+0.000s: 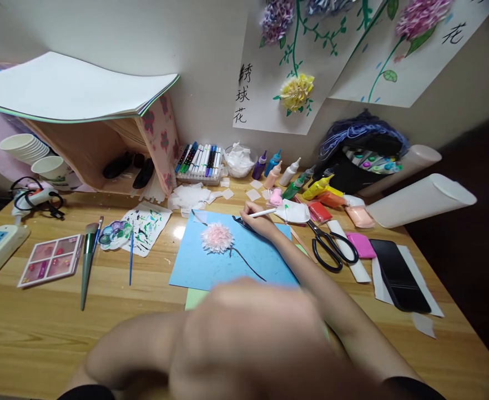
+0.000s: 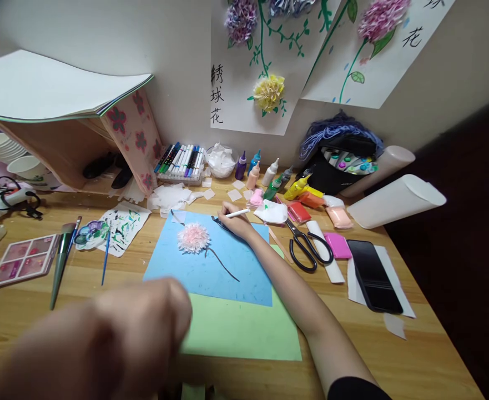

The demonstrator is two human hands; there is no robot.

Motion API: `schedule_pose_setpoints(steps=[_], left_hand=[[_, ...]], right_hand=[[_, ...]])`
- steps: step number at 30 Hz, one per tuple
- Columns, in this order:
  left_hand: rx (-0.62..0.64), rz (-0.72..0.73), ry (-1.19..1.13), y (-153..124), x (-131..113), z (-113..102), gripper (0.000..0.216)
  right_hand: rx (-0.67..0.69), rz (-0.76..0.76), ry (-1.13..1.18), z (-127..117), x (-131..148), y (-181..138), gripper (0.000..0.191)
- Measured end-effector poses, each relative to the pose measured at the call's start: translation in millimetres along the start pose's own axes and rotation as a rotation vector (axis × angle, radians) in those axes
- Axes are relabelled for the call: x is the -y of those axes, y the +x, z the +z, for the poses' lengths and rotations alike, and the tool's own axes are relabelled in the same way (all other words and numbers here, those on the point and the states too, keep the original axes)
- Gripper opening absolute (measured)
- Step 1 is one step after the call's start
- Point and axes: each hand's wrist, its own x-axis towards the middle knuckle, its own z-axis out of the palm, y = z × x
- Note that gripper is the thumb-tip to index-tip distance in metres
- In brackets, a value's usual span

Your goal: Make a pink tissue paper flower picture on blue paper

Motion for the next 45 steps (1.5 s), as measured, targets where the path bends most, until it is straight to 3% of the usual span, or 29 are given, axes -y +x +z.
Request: schedule_pose_setpoints(steps=[2, 3, 6, 8, 11, 14, 17, 45], left_hand=[[-0.062, -0.002, -0.005, 32, 38, -3, 0.024], [-0.165, -0.041, 0.028, 45, 61, -8, 0.024], [-0.358, -0.264, 0.316, 62, 123, -34, 0.020], [-0.348, -0.396, 0.545, 57, 153, -52, 0.023], [-0.187, -0.481, 0.752, 43, 176, -67, 0.029], [-0.051, -0.468, 0.845, 35, 181, -67, 0.031], [0.000, -0.458, 0.905, 35, 182, -63, 0.031], [0.025, -0.478, 0.960, 37, 183, -62, 0.030]], right_hand=[[-0.003, -0.009, 0.000, 0, 1, 0, 0.021], [-0.002, -0.009, 0.002, 0, 1, 0, 0.021], [-0.005, -0.001, 0.001, 0, 1, 1, 0.021], [-0.006, 0.005, -0.005, 0, 2, 1, 0.021], [0.007, 0.006, -0.005, 0, 2, 0, 0.022], [0.000, 0.015, -0.006, 0, 3, 0, 0.023], [0.000, 0.016, -0.009, -1, 2, 0, 0.022], [0.083, 0.005, 0.002, -13, 5, 0, 0.023]])
